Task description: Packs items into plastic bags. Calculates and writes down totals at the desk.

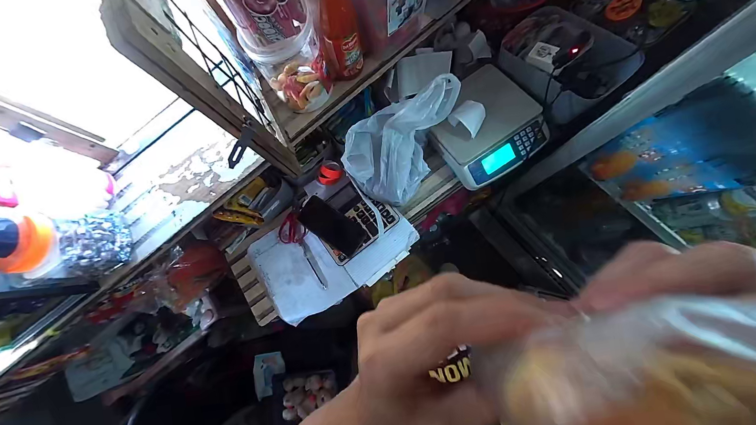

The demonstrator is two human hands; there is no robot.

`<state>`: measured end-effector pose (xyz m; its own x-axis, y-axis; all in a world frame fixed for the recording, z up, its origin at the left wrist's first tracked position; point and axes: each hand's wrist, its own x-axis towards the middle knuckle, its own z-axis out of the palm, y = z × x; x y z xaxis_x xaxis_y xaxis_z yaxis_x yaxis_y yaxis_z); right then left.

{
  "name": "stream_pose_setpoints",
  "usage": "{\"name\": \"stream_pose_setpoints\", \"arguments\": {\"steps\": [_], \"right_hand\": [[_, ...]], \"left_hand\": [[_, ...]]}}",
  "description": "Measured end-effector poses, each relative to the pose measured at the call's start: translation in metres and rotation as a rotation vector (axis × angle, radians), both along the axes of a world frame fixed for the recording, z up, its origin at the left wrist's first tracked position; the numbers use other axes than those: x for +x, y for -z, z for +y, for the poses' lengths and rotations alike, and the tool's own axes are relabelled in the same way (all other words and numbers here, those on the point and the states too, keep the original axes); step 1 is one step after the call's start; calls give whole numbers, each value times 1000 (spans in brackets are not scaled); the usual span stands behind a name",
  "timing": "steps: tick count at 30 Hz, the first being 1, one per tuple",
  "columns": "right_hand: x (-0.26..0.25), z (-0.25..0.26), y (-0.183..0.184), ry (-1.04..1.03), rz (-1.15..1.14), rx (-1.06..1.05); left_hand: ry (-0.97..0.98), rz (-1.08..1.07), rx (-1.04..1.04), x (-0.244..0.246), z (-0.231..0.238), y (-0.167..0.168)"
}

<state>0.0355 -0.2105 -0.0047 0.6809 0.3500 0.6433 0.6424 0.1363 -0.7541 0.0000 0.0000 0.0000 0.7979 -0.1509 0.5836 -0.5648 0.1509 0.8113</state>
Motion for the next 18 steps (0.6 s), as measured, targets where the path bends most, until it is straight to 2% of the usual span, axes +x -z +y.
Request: {"name": "stream_pose_setpoints", "arguments": {"steps": [2, 4, 9, 13, 15, 18], "right_hand": [[9, -4, 22, 69, 68, -79], [17, -9, 49, 20, 223, -115], [28, -22, 130, -125, 744, -47], [49, -36, 175, -155, 1097, -34], [78, -44, 187, -74, 1120, -104], [148, -61, 198, 114, 934, -311]], "left_hand": [[-112, 80, 140, 8, -2, 24], [-140, 198, 165, 16, -7, 56], [-197, 530, 263, 15, -32, 129], [-189, 714, 391, 11, -46, 163], [-158, 814, 501, 9, -43, 175], [-154, 949, 670, -6, -30, 198]]}}
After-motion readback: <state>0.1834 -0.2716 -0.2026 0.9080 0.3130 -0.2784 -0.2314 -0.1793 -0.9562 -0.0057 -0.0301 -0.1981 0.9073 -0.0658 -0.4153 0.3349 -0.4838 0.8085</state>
